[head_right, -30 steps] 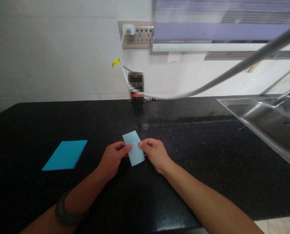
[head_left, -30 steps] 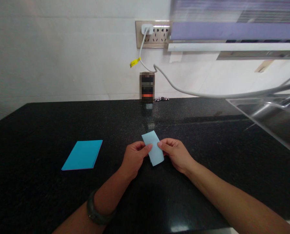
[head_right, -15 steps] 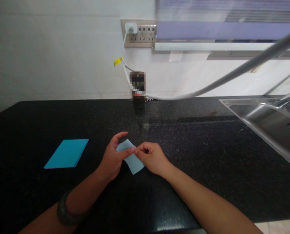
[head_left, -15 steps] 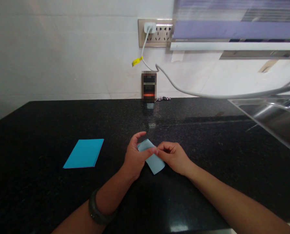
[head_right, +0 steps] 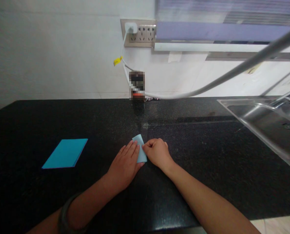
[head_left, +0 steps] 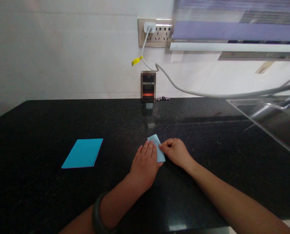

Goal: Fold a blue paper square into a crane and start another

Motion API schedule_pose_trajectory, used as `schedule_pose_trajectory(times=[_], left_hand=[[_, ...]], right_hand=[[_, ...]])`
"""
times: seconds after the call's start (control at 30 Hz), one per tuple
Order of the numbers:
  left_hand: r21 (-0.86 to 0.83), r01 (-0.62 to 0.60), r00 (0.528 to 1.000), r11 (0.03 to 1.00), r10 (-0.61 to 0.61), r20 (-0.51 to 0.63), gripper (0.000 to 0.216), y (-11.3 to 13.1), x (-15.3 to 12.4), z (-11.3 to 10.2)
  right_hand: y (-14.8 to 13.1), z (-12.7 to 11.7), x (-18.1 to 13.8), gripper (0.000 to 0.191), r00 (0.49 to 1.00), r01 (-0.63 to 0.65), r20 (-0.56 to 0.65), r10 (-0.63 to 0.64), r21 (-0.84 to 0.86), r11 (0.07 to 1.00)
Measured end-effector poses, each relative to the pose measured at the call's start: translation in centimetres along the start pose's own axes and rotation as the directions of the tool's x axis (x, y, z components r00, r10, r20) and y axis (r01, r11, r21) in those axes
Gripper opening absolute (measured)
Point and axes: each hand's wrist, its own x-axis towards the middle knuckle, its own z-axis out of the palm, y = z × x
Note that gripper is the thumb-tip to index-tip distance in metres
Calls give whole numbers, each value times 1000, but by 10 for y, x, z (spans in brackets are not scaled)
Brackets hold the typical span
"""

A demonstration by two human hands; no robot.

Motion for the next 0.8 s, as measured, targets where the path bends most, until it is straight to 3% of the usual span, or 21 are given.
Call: schedule_pose_trajectory(times=[0.33, 0.53, 0.63, 0.7, 0.8], left_hand=[[2, -67, 996, 998, 67, 53, 70, -6, -7, 3], [-17, -92, 993, 996, 93, 77, 76, -10, -8, 5], [-21, -116, 990, 993, 117, 83, 77, -11, -8, 4], [-20, -126, 987, 992, 128, 94, 78, -12, -8, 3], [-16, -133, 985, 991, 134, 112, 79, -12, -8, 3]], right_hand=[[-16, -14, -3, 21, 998, 34, 59, -11, -398, 917], [-13, -15, 2, 11, 995, 56, 100, -14, -431, 900], [-8, -22, 5, 18, 989, 100, 143, -47, -392, 914], [-5, -31, 6, 20, 948, 274, 247, -199, -321, 906], [1, -45, 3, 26, 788, 578, 409, -459, -236, 781]])
